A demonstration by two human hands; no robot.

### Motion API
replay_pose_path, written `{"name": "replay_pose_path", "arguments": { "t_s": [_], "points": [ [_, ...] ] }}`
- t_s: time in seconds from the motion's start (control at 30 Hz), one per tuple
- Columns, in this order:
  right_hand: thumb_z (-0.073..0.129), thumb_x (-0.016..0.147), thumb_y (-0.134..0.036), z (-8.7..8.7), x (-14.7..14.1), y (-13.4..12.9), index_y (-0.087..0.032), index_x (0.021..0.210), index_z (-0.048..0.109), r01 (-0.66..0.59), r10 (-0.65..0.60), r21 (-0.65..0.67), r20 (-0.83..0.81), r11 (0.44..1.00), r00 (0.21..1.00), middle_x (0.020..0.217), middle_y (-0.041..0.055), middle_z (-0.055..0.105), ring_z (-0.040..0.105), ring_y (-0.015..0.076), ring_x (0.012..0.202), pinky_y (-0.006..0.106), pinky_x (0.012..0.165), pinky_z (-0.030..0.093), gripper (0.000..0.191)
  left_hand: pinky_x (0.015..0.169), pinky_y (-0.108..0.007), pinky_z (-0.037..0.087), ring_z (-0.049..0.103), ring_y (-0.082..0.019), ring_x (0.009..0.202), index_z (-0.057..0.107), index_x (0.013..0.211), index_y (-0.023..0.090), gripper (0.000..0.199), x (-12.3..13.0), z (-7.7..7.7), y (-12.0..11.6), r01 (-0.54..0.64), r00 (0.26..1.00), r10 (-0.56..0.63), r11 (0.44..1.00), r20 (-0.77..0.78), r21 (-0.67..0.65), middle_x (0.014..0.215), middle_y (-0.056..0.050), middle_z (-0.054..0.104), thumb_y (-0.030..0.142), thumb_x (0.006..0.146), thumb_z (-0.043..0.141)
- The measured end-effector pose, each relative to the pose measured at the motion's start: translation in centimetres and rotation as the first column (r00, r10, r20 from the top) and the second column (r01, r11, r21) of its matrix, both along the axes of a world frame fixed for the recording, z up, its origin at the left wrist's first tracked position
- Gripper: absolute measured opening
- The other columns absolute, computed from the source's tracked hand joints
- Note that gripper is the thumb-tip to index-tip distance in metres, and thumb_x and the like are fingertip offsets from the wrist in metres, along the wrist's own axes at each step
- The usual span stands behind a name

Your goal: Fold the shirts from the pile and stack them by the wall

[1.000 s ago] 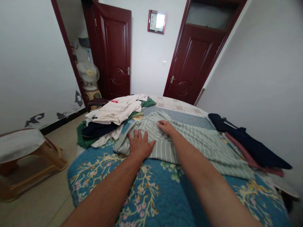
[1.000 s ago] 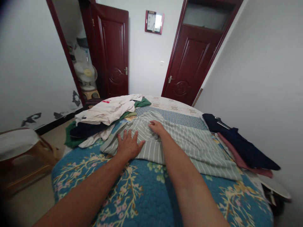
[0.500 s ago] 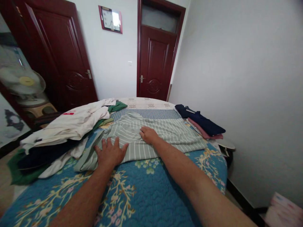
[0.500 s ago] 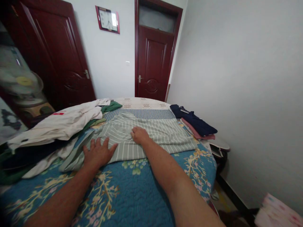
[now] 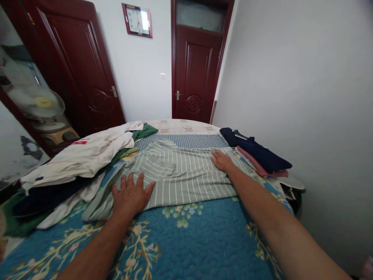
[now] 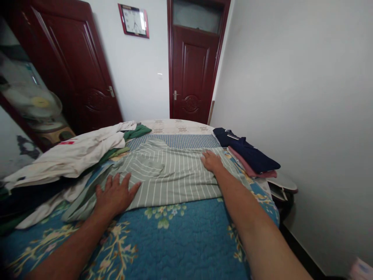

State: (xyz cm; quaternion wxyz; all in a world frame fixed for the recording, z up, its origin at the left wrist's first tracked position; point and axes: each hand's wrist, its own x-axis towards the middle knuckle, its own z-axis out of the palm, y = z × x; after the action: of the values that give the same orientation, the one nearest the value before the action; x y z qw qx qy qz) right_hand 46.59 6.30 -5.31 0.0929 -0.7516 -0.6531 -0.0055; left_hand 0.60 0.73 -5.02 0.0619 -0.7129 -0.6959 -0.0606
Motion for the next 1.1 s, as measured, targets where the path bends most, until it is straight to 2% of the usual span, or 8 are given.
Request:
{"name": "replay_pose_path", "arguments": {
  "t_s": [0.13, 0.27, 0.4, 0.5, 0.63, 0.9, 1.1],
  "points": [
    [0.037, 0.114, -0.045, -0.7, 2.9, 1.8, -0.023, 0.162, 0.050, 0.097, -0.097, 0.004, 0.012, 0.995, 0.995, 0.172, 0.0145, 0.042, 0.037, 0.0287, 0.159, 0.054, 0.129, 0.027, 0.055, 0.122, -0.076, 0.020, 0.026, -0.048, 0.162, 0.048, 0.166, 0.022, 0.082, 0.0, 0.0, -0.1, -0.012, 1.000, 0.012, 1.000, -0.011, -0.011, 0.173, -0.022, 0.038, 0.071, 0.103, 0.030],
    [0.037, 0.113, -0.044, -1.5, 5.0, 3.7, -0.019, 0.159, 0.054, 0.139, -0.140, 0.037, 0.025, 0.990, 0.990, 0.168, 0.0159, 0.047, 0.040, 0.0282, 0.157, 0.049, 0.129, 0.027, 0.056, 0.123, -0.075, 0.022, 0.027, -0.048, 0.162, 0.047, 0.166, 0.023, 0.081, 0.0, -0.1, -0.2, -0.015, 0.999, 0.014, 1.000, -0.029, -0.021, 0.173, -0.022, 0.039, 0.070, 0.103, 0.032],
    [0.040, 0.109, -0.032, -1.9, 6.3, 5.3, -0.014, 0.149, 0.065, 0.167, -0.173, 0.109, 0.053, 0.980, 0.983, 0.153, 0.0191, 0.062, 0.054, 0.0266, 0.145, 0.040, 0.123, 0.035, 0.050, 0.124, -0.074, 0.021, 0.027, -0.047, 0.162, 0.048, 0.166, 0.022, 0.078, 0.0, -0.1, -0.2, -0.022, 0.998, 0.022, 1.000, -0.065, -0.014, 0.173, -0.021, 0.040, 0.068, 0.104, 0.034],
    [0.043, 0.104, -0.023, -2.2, 7.0, 6.1, -0.011, 0.137, 0.073, 0.223, -0.234, 0.150, 0.060, 0.963, 0.970, 0.140, 0.0206, 0.070, 0.062, 0.0287, 0.135, 0.037, 0.117, 0.042, 0.047, 0.127, -0.072, 0.016, 0.029, -0.047, 0.162, 0.050, 0.165, 0.020, 0.077, 0.1, -0.1, -0.3, -0.015, 0.995, 0.015, 1.000, -0.101, -0.001, 0.171, -0.022, 0.043, 0.066, 0.105, 0.037],
    [0.047, 0.099, -0.024, -2.4, 7.3, 6.4, -0.010, 0.127, 0.078, 0.283, -0.294, 0.161, 0.046, 0.946, 0.955, 0.132, 0.0229, 0.071, 0.064, 0.0334, 0.129, 0.042, 0.112, 0.046, 0.044, 0.130, -0.067, 0.013, 0.030, -0.043, 0.163, 0.049, 0.166, 0.020, 0.074, 0.1, -0.1, -0.3, 0.009, 0.991, -0.010, 1.000, -0.134, -0.011, 0.171, -0.023, 0.043, 0.062, 0.106, 0.038],
    [0.045, 0.099, -0.034, -2.5, 6.6, 6.0, -0.008, 0.136, 0.073, 0.457, -0.455, 0.167, -0.056, 0.874, 0.889, 0.139, 0.0289, 0.063, 0.057, 0.0444, 0.132, 0.058, 0.106, 0.047, 0.053, 0.129, -0.066, 0.017, 0.032, -0.042, 0.162, 0.047, 0.167, 0.022, 0.073, 0.2, 0.2, -0.1, 0.002, 0.990, -0.009, 0.999, -0.143, -0.051, 0.171, -0.023, 0.042, 0.062, 0.107, 0.039],
    [0.045, 0.100, -0.034, -2.2, 6.6, 5.9, -0.009, 0.133, 0.074, 0.453, -0.450, 0.158, -0.055, 0.878, 0.891, 0.137, 0.0276, 0.063, 0.056, 0.0451, 0.133, 0.058, 0.106, 0.046, 0.051, 0.130, -0.064, 0.018, 0.034, -0.041, 0.162, 0.047, 0.166, 0.021, 0.071, 0.1, 0.3, 0.0, 0.015, 0.986, -0.023, 0.999, -0.168, -0.048, 0.171, -0.022, 0.043, 0.060, 0.108, 0.038]
  ]
}}
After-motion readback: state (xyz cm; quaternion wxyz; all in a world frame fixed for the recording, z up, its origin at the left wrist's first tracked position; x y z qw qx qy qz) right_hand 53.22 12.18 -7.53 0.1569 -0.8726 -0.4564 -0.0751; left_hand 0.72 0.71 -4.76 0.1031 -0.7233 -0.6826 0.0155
